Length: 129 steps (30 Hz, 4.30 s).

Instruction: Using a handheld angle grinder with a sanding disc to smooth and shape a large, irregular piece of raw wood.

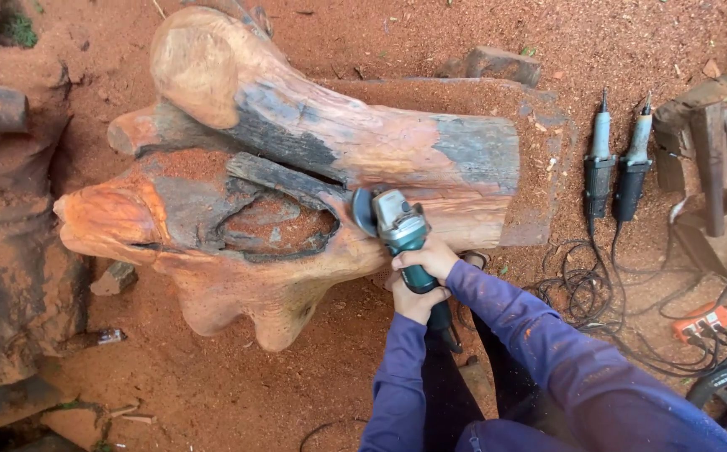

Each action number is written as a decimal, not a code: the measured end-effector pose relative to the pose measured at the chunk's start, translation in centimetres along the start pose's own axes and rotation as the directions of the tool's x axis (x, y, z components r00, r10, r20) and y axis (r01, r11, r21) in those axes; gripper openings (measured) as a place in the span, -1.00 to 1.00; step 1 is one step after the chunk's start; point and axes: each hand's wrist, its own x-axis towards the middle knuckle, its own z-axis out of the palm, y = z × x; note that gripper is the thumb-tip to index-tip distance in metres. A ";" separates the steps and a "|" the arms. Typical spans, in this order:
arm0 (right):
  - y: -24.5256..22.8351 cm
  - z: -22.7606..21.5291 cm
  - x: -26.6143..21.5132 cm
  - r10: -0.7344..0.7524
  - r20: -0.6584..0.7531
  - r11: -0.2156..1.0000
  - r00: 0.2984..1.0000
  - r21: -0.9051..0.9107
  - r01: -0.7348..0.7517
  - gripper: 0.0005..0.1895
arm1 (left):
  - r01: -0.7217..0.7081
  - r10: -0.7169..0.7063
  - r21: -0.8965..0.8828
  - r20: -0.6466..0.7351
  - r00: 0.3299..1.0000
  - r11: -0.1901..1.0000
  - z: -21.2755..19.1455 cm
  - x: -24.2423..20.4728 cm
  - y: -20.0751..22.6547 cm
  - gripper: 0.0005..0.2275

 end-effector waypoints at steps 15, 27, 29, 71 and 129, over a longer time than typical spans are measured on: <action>-0.9 -5.3 -2.0 0.001 -0.244 0.999 0.970 -0.044 -0.012 -0.54 | 0.087 -0.090 0.022 0.231 0.969 0.996 4.9 0.0 2.8 -0.56; -1.6 -0.7 0.5 -0.007 -0.031 0.997 0.999 -0.074 0.004 -0.66 | 0.074 -0.072 -0.032 0.057 0.996 0.997 1.4 0.5 2.1 -0.61; -1.7 -0.2 0.2 -0.001 -0.008 0.999 1.000 -0.050 0.001 -0.65 | 0.049 -0.048 -0.042 0.037 0.998 0.998 1.2 0.0 0.9 -0.59; -5.1 1.2 0.2 -0.030 0.012 1.000 0.999 0.003 0.030 -0.75 | 0.068 -0.066 -0.023 0.094 0.993 0.997 0.0 0.8 4.4 -0.60; -3.0 -1.0 0.2 -0.120 0.025 0.985 0.992 0.130 0.115 -0.59 | 0.006 -0.006 -0.002 0.128 0.992 1.000 0.9 0.3 2.6 -0.62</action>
